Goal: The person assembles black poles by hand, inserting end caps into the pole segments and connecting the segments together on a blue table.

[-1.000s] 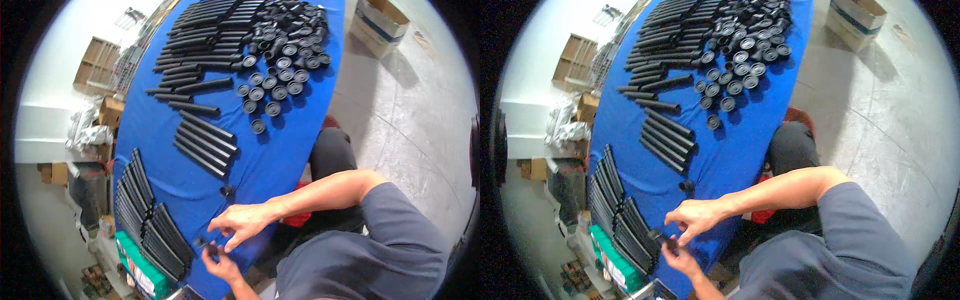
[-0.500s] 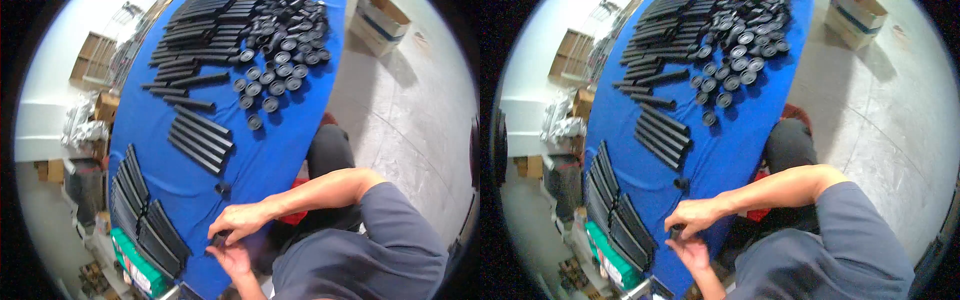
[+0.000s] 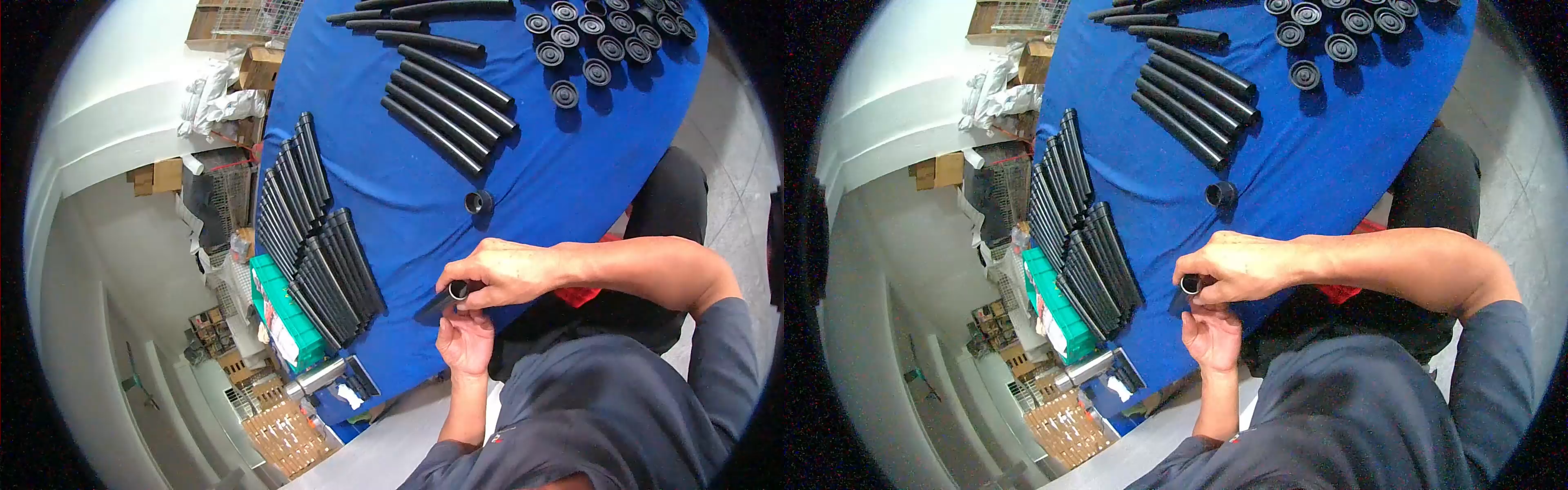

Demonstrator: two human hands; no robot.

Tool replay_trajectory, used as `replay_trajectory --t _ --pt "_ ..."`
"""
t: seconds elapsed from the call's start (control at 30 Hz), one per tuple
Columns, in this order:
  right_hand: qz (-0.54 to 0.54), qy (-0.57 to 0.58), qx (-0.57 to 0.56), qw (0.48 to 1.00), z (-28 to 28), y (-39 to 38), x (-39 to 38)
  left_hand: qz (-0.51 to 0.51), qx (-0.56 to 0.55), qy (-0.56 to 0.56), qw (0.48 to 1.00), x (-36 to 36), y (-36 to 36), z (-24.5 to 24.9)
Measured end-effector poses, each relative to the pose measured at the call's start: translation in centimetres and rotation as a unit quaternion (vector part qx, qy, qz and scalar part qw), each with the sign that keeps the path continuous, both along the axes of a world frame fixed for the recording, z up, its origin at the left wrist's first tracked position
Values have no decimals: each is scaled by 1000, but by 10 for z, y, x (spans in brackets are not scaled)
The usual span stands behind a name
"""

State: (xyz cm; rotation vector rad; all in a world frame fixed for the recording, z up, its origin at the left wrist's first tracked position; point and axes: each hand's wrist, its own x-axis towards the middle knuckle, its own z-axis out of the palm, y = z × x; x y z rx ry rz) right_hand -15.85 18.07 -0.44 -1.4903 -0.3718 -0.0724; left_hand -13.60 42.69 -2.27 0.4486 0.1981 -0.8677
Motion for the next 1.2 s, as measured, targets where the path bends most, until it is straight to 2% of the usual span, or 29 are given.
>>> replay_trajectory --t 0.17,0.27,0.37,0.4,0.43,0.53,0.63,0.77,0.97,1.2 --pt "-38 -38 -55 997 -7 2 0 17 35 -19 999 1 -21 0" --pt "-83 -95 -105 986 -5 1 -3 -29 -43 -3 999 12 -20 -11" --pt "-171 -85 -205 960 13 -21 -4 -5 53 -126 991 27 -45 6" --pt "-229 -87 -238 940 17 -30 -3 7 40 -162 986 41 -44 1" --pt "-283 -70 -329 898 17 -35 1 20 12 -160 987 52 -46 -1" --pt "-277 29 -399 874 11 -51 4 38 48 -243 968 76 -59 -11" --pt "-253 63 -438 860 -2 -47 8 35 73 -285 955 85 -79 -20" --pt "-276 44 -438 854 -19 -35 13 30 93 -299 949 86 -82 -20" --pt "-260 8 -436 862 -2 -31 8 25 105 -358 928 77 -91 -16" --pt "-237 -5 -344 909 -6 -36 12 24 115 -358 926 75 -91 -13"
